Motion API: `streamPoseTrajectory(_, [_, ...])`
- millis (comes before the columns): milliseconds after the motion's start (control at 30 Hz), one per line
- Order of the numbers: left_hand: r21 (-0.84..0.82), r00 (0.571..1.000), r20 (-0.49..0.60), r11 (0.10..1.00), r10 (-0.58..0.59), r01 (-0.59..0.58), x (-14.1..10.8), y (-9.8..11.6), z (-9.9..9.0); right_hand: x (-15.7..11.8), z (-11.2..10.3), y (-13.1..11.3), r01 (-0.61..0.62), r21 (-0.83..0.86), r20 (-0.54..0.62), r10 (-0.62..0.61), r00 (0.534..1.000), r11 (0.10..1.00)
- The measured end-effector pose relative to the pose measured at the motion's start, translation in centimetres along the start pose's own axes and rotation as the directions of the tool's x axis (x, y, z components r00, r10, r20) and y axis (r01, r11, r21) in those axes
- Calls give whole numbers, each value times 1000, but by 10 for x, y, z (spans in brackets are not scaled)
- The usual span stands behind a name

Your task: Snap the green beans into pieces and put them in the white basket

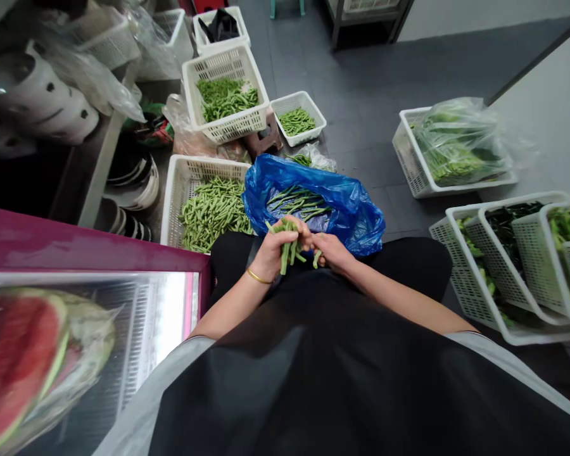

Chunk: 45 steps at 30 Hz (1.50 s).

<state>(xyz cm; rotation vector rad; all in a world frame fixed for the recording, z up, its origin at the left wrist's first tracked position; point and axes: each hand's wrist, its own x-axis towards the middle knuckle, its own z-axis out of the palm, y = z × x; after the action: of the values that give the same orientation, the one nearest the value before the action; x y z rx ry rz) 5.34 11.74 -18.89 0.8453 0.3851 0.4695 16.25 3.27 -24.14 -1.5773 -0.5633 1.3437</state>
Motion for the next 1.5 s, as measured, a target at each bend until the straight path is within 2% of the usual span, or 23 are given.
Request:
streamPoseTrajectory(67, [60,983,-131,989,-126,135,9,0,-4,1,-9,-4,109,-125,-48,-115,992,986])
streamPoseTrajectory(133, [115,944,-209,952,-257,285,14,-5,-6,0,-17,-6,242,-292,-67,-272,960,925])
streamPoseTrajectory(233, [167,918,-299,933,-260,318,14,-15,-6,-2,-22,-5,327,-429,-100,-404,909,842])
streamPoseTrajectory(300, [175,915,-294,926,-275,335,13,-22,-5,-2,-22,-4,320,-436,-115,-405,907,841])
streamPoseTrajectory(333, [175,911,-261,912,-319,370,12,-24,-5,-2,-22,-4,319,-438,-110,-402,909,841])
streamPoseTrajectory(433, [218,876,-150,849,-459,482,13,-27,-6,0,-29,-7,329,-505,-18,-391,920,798])
streamPoseTrajectory(533, [348,881,-165,809,-444,473,16,-27,-10,-3,-47,-14,340,-673,136,-342,930,656])
streamPoseTrajectory(633, [513,904,-151,750,-399,417,17,-28,-14,-7,-67,-19,403,-773,319,-249,914,490])
streamPoseTrajectory(700, [567,899,-90,720,-429,401,16,-31,-12,-9,-73,-19,453,-756,414,-191,890,472])
streamPoseTrajectory(733, [556,885,-65,720,-461,416,17,-33,-9,-8,-72,-17,458,-749,417,-196,887,478])
streamPoseTrajectory(800, [459,851,-68,741,-520,489,18,-39,-3,-3,-68,-12,393,-797,290,-280,915,458])
streamPoseTrajectory(900, [213,810,-159,782,-564,586,21,-47,2,10,-60,-1,97,-932,-39,-361,932,350])
streamPoseTrajectory(933, [133,803,-195,796,-564,591,23,-48,0,14,-60,2,8,-953,-99,-336,937,302])
streamPoseTrajectory(967, [56,798,-231,811,-557,583,24,-48,-4,17,-61,4,-34,-968,-105,-274,956,250])
streamPoseTrajectory(1033, [-90,794,-320,851,-517,518,26,-44,-17,21,-66,4,35,-987,27,-49,998,156])
streamPoseTrajectory(1100, [-210,781,-415,884,-466,417,27,-35,-35,27,-69,0,183,-974,204,171,964,132])
streamPoseTrajectory(1133, [-253,774,-449,894,-447,370,28,-30,-43,32,-69,-3,233,-963,257,207,944,133])
streamPoseTrajectory(1200, [-302,775,-479,907,-411,294,29,-22,-56,48,-60,-7,272,-957,283,107,953,100])
streamPoseTrajectory(1267, [-302,798,-466,916,-382,263,29,-16,-62,72,-43,-7,303,-953,302,-39,953,20])
streamPoseTrajectory(1300, [-289,813,-450,922,-369,259,30,-14,-63,85,-34,-6,327,-945,328,-64,943,-22])
streamPoseTrajectory(1400, [-238,852,-398,935,-340,262,29,-13,-64,115,-14,-2,398,-913,402,-26,915,-88])
streamPoseTrajectory(1467, [-219,860,-378,935,-344,278,28,-15,-66,121,-12,-4,406,-908,411,-27,911,-99])
streamPoseTrajectory(1500, [-216,850,-382,929,-364,301,28,-17,-67,117,-15,-6,400,-912,406,-64,912,-90])
